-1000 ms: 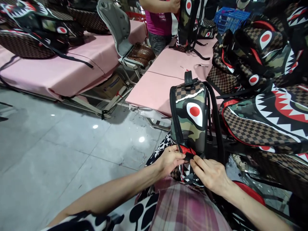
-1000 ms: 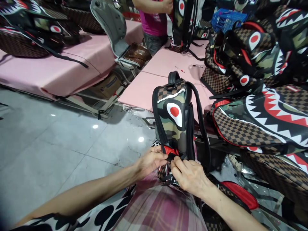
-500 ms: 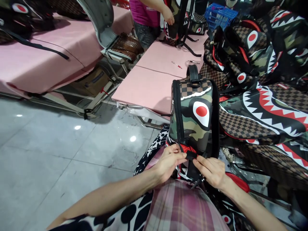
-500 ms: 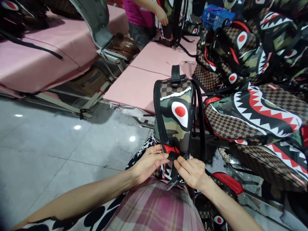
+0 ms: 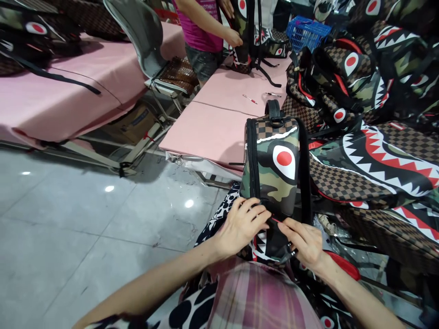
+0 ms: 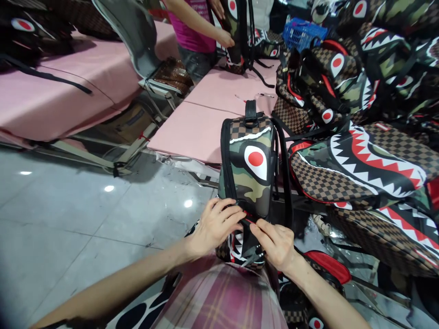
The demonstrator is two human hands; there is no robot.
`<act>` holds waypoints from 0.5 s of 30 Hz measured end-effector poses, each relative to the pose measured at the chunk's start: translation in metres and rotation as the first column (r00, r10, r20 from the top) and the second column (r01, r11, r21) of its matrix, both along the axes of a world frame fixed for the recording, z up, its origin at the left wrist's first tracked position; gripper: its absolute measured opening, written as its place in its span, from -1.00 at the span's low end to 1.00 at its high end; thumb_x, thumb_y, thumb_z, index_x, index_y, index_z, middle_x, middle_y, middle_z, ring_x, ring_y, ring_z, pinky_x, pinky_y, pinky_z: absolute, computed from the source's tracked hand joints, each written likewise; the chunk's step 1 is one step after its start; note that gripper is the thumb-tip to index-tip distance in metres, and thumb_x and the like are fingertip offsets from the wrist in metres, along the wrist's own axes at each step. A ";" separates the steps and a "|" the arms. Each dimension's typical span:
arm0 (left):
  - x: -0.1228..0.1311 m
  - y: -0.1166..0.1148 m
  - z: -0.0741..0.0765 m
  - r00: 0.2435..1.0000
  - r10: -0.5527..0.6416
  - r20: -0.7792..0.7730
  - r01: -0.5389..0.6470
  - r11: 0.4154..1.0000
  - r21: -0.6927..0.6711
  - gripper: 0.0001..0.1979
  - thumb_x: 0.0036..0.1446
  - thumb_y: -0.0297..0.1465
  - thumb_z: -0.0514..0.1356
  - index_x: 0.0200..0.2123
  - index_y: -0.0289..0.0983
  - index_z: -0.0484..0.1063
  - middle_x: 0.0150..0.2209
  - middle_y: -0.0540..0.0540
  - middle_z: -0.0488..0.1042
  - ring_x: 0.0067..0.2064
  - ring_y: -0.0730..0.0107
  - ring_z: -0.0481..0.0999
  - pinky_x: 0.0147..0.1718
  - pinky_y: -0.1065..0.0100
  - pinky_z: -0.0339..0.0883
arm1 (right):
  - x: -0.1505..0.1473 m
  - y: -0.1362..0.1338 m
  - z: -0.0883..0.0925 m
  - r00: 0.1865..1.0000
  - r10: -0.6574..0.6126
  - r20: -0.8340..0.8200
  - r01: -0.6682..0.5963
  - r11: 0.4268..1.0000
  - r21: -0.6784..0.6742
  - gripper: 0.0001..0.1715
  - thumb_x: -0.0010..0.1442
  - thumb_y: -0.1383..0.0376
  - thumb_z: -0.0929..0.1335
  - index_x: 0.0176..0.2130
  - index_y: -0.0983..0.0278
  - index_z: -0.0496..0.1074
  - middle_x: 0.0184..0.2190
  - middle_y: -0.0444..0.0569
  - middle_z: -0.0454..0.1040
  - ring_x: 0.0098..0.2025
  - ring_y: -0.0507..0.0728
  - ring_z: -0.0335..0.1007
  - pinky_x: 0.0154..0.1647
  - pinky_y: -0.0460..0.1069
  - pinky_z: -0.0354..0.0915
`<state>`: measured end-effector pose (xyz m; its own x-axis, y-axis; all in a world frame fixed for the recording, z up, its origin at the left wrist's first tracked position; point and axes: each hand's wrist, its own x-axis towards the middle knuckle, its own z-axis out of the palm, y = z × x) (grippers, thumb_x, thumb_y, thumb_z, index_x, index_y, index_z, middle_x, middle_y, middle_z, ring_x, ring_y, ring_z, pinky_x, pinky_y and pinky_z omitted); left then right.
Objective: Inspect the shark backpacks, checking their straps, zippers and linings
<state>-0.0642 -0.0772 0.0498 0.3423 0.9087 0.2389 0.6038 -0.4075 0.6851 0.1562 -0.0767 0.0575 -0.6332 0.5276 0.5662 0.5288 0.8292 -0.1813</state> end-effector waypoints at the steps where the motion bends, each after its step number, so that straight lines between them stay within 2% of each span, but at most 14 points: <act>1: 0.002 0.006 0.003 0.995 -0.021 -0.096 0.027 0.998 0.065 -0.82 0.18 -0.34 0.07 -0.20 -0.17 0.44 -0.22 -0.12 0.50 -0.03 0.17 0.32 -0.02 0.10 0.01 | -0.003 0.002 0.002 0.999 -0.030 0.022 0.030 1.000 -0.003 -0.59 0.20 0.48 0.17 -0.01 0.29 0.38 -0.27 0.06 0.52 -0.28 0.05 0.46 -0.39 -0.12 0.33; 3: 0.005 0.018 0.009 0.969 0.029 -0.247 0.005 0.991 0.135 -0.78 0.22 -0.33 0.01 -0.30 -0.23 0.44 -0.36 -0.12 0.49 -0.14 0.21 0.33 -0.10 0.12 0.03 | -0.011 0.008 0.004 0.988 -0.133 0.075 0.135 0.991 -0.013 -0.61 0.19 0.45 0.20 -0.03 0.25 0.41 -0.21 0.06 0.50 -0.31 0.05 0.46 -0.42 -0.12 0.32; 5: 0.008 0.029 0.016 0.936 0.079 -0.342 -0.036 0.991 0.131 -0.77 0.21 -0.31 0.01 -0.37 -0.26 0.41 -0.44 -0.12 0.45 -0.23 0.23 0.32 -0.16 0.14 0.05 | -0.022 0.015 0.003 0.964 -0.248 0.098 0.252 0.967 -0.028 -0.63 0.16 0.46 0.24 -0.08 0.23 0.44 -0.15 0.06 0.46 -0.39 0.02 0.45 -0.46 -0.13 0.31; 8: 0.002 0.041 0.021 0.924 0.129 -0.360 -0.106 0.991 0.081 -0.87 0.14 -0.35 0.11 -0.33 -0.27 0.40 -0.42 -0.11 0.46 -0.26 0.23 0.32 -0.18 0.14 0.09 | -0.044 0.027 -0.005 0.935 -0.350 0.047 0.353 0.931 -0.092 -0.58 0.08 0.54 0.22 -0.13 0.23 0.45 -0.09 0.06 0.41 -0.42 0.00 0.44 -0.48 -0.14 0.32; 10: -0.008 0.048 0.019 0.945 0.189 -0.266 -0.165 0.980 0.109 -0.85 0.09 -0.39 0.16 -0.22 -0.25 0.39 -0.24 -0.13 0.47 -0.13 0.18 0.33 -0.09 0.09 0.09 | -0.056 0.032 -0.012 0.931 -0.365 -0.025 0.357 0.920 -0.159 -0.57 0.06 0.55 0.21 -0.13 0.23 0.42 -0.08 0.07 0.38 -0.36 0.03 0.45 -0.44 -0.13 0.35; 12: -0.023 0.059 0.016 0.942 0.331 -0.062 -0.320 0.936 0.146 -0.67 0.06 -0.36 0.18 -0.06 -0.21 0.32 0.03 -0.17 0.34 0.09 0.12 0.22 0.05 0.06 0.03 | -0.064 0.035 -0.017 0.921 -0.364 -0.138 0.329 0.918 -0.223 -0.64 0.11 0.49 0.22 -0.11 0.25 0.38 -0.08 0.09 0.36 -0.25 0.08 0.45 -0.36 -0.09 0.38; 13: -0.031 0.067 0.015 0.906 0.418 0.064 -0.422 0.900 0.106 -0.56 0.05 -0.32 0.20 0.02 -0.22 0.25 0.12 -0.19 0.24 0.17 0.11 0.13 0.09 0.07 0.00 | -0.066 0.037 -0.018 0.906 -0.376 -0.196 0.323 0.912 -0.254 -0.66 0.14 0.45 0.23 -0.08 0.25 0.36 -0.08 0.10 0.36 -0.19 0.11 0.44 -0.32 -0.07 0.39; 14: -0.038 0.077 0.014 0.845 0.503 0.179 -0.513 0.858 0.010 -0.46 0.03 -0.26 0.20 0.08 -0.25 0.19 0.16 -0.24 0.18 0.20 0.10 0.09 0.11 0.09 0.00 | -0.066 0.039 -0.019 0.883 -0.404 -0.241 0.332 0.898 -0.290 -0.65 0.15 0.40 0.25 -0.04 0.26 0.32 -0.06 0.12 0.35 -0.14 0.13 0.42 -0.29 -0.04 0.40; 15: -0.044 0.088 0.014 0.782 0.565 0.263 -0.554 0.824 -0.122 -0.40 0.01 -0.21 0.21 0.10 -0.29 0.16 0.16 -0.28 0.18 0.20 0.08 0.11 0.09 0.12 0.05 | -0.066 0.043 -0.018 0.855 -0.446 -0.265 0.354 0.874 -0.332 -0.60 0.15 0.34 0.28 0.01 0.27 0.28 -0.04 0.14 0.35 -0.12 0.15 0.41 -0.29 -0.02 0.41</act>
<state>-0.1083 0.0108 0.0636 -0.3040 0.9297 0.2080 0.5023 -0.0291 0.8642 0.0900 -0.0339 0.0392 -0.1395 0.8518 0.5050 0.6764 0.4544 -0.5796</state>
